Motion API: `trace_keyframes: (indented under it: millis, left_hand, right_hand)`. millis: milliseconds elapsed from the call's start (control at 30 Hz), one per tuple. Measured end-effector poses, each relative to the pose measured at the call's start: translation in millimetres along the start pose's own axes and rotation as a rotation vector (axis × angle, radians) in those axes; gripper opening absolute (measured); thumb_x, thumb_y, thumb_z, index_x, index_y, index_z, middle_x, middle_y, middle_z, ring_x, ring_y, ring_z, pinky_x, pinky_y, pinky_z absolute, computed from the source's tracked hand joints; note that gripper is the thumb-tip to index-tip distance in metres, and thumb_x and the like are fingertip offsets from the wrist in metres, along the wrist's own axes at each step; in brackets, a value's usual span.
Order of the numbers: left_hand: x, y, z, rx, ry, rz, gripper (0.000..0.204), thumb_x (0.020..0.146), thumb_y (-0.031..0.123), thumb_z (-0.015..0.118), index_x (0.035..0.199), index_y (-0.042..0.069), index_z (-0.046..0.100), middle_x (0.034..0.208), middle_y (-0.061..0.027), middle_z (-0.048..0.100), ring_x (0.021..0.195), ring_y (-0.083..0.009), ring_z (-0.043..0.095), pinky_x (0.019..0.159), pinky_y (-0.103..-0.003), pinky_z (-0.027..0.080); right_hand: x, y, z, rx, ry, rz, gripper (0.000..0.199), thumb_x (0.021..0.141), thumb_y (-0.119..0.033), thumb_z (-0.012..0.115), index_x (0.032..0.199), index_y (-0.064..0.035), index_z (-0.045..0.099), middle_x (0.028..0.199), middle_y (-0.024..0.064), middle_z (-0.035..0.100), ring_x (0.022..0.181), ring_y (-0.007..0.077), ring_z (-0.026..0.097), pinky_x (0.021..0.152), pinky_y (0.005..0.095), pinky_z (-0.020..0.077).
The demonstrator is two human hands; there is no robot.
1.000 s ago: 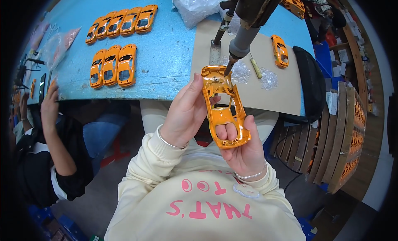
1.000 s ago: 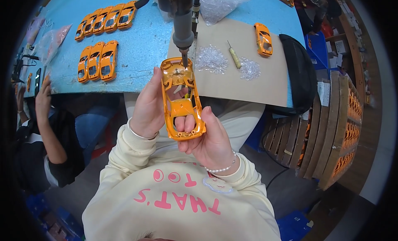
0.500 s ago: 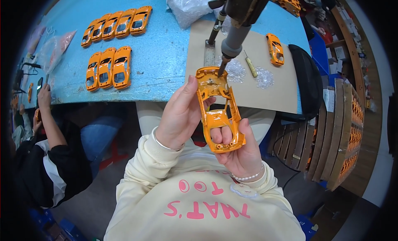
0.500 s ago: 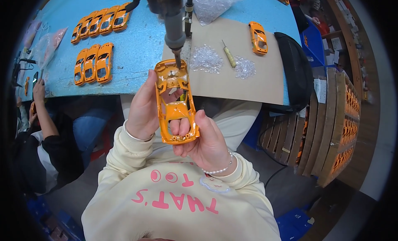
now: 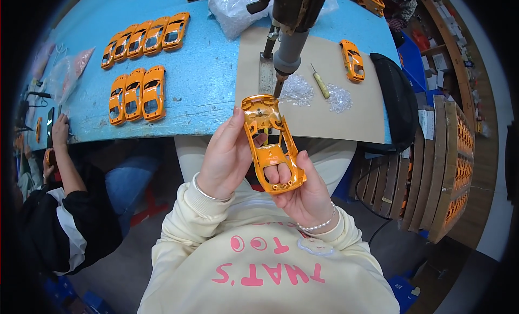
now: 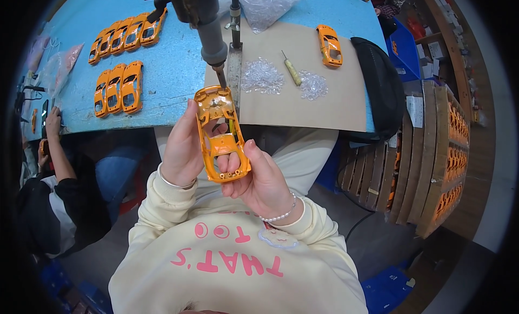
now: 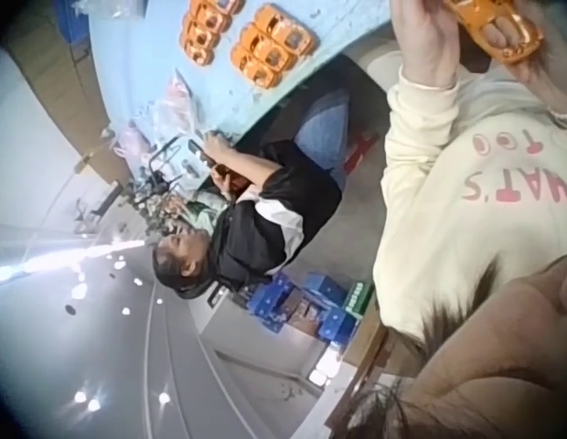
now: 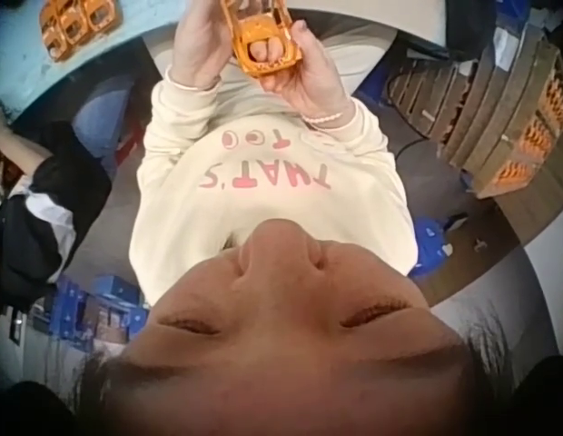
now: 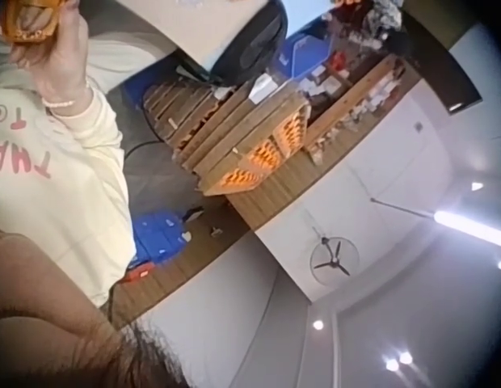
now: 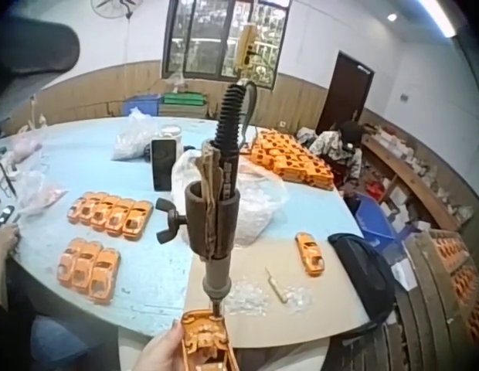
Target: Assembling plastic toy cars by attaching components using an electric screwdriver.
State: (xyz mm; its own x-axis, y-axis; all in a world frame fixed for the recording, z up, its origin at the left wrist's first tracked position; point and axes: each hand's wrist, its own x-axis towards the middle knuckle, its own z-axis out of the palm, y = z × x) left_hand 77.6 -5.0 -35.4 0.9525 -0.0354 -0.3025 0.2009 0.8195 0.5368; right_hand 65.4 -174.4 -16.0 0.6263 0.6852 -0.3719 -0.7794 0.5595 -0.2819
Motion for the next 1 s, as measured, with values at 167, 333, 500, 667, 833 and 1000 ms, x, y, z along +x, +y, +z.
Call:
trace_keyframes:
  millis: [167,333,500,667,833,1000]
  left_hand:
    - [-1,-3,0,-0.067,0.052,-0.072,0.046,0.105,0.041,0.035,0.126,0.003,0.052,0.117,-0.0084,0.061,0.106,-0.0160,0.057,0.096,-0.036,0.044]
    - [-13,-9,-40,-0.264,-0.045,-0.184,0.054,0.105,0.045,0.027,0.132,0.003,0.047,0.122,-0.0125,0.060,0.106,-0.0205,0.060,0.093,-0.038,0.051]
    - [-21,-12,-49,-0.192,0.099,-0.113,0.057,0.105,0.048,0.022,0.134,0.005,0.046,0.126,-0.0129,0.059,0.105,-0.0211,0.061,0.086,-0.037,0.054]
    - [-25,-16,-40,-0.159,0.123,-0.109,0.054,0.106,0.046,0.024,0.136,0.006,0.043,0.124,-0.0128,0.058,0.105,-0.0211,0.061,0.084,-0.036,0.056]
    - [-29,-17,-26,-0.065,0.142,-0.103,0.056,0.105,0.047,0.022,0.136,0.006,0.043,0.125,-0.0127,0.058,0.106,-0.0206,0.060,0.085,-0.035,0.055]
    - [-29,-24,-20,-0.057,0.160,-0.118,0.057,0.105,0.048,0.021,0.136,0.005,0.043,0.125,-0.0128,0.058,0.105,-0.0205,0.061,0.086,-0.035,0.054]
  right_hand:
    - [5,5,-10,0.065,0.029,-0.009,0.056,0.105,-0.047,0.030,0.090,-0.0010,0.058,0.093,0.0070,0.059,0.066,0.0186,0.067,0.061,0.0270,0.0582]
    - [18,-4,-11,-0.433,0.111,0.155,0.047,0.103,-0.041,0.045,0.089,0.0006,0.063,0.090,0.0059,0.059,0.064,0.0137,0.064,0.055,0.0230,0.0549]
    - [55,-32,-54,-1.657,0.287,-0.590,0.009,0.090,-0.010,0.064,0.095,-0.0034,0.067,0.088,0.0060,0.061,0.065,0.0171,0.065,0.056,0.0261,0.0511]
    - [92,-55,-59,-1.978,0.390,-1.001,0.014,0.080,-0.002,0.069,0.093,-0.0052,0.067,0.085,0.0086,0.058,0.066,0.0215,0.062,0.059,0.0313,0.0493]
    - [106,-51,-61,-2.067,0.420,-1.051,0.015,0.079,0.000,0.068,0.093,-0.0061,0.066,0.086,0.0086,0.057,0.068,0.0253,0.060,0.061,0.0341,0.0493]
    - [86,-43,-56,-2.096,0.345,-1.181,0.013,0.080,0.001,0.066,0.092,-0.0049,0.063,0.086,0.0090,0.058,0.070,0.0280,0.061,0.061,0.0360,0.0500]
